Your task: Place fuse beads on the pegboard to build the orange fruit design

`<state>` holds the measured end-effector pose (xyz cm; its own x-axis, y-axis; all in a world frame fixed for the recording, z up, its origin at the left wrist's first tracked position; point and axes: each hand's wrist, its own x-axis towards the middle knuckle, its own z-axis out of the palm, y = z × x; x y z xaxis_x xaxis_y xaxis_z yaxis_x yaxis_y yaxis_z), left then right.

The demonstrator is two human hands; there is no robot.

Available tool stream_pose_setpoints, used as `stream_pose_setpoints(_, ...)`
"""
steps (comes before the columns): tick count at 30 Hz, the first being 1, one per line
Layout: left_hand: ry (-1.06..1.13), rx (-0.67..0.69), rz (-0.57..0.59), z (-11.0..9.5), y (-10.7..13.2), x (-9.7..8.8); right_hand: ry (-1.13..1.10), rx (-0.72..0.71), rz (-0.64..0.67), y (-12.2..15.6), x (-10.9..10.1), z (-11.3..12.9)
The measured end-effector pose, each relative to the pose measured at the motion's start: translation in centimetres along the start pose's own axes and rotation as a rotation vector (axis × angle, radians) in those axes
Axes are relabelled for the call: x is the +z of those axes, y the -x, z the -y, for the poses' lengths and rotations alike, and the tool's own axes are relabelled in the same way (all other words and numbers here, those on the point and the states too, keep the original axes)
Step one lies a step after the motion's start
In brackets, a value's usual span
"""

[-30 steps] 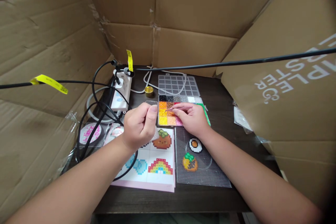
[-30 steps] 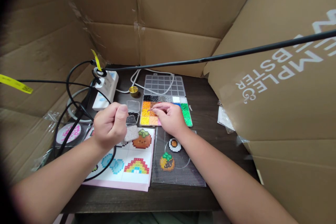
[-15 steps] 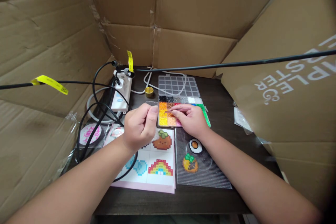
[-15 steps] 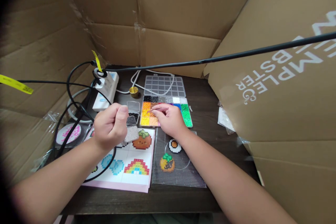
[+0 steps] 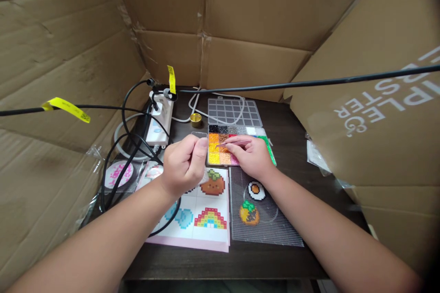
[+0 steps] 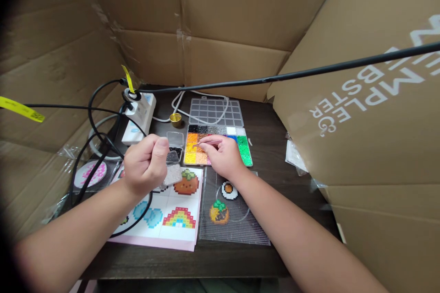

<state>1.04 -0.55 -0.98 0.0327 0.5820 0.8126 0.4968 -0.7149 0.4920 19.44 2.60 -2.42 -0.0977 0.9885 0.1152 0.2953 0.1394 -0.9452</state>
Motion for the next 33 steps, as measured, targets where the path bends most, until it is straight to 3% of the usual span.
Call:
stream_pose_setpoints(25, 0.040, 0.005, 0.001, 0.1, 0.0, 0.0, -0.043, -0.033, -0.063, 0.2, -0.5, 0.4)
stream_pose_setpoints(33, 0.018, 0.046, -0.044, 0.2, 0.1, -0.1, -0.130, -0.130, -0.163, 1.4, -2.8, 4.0)
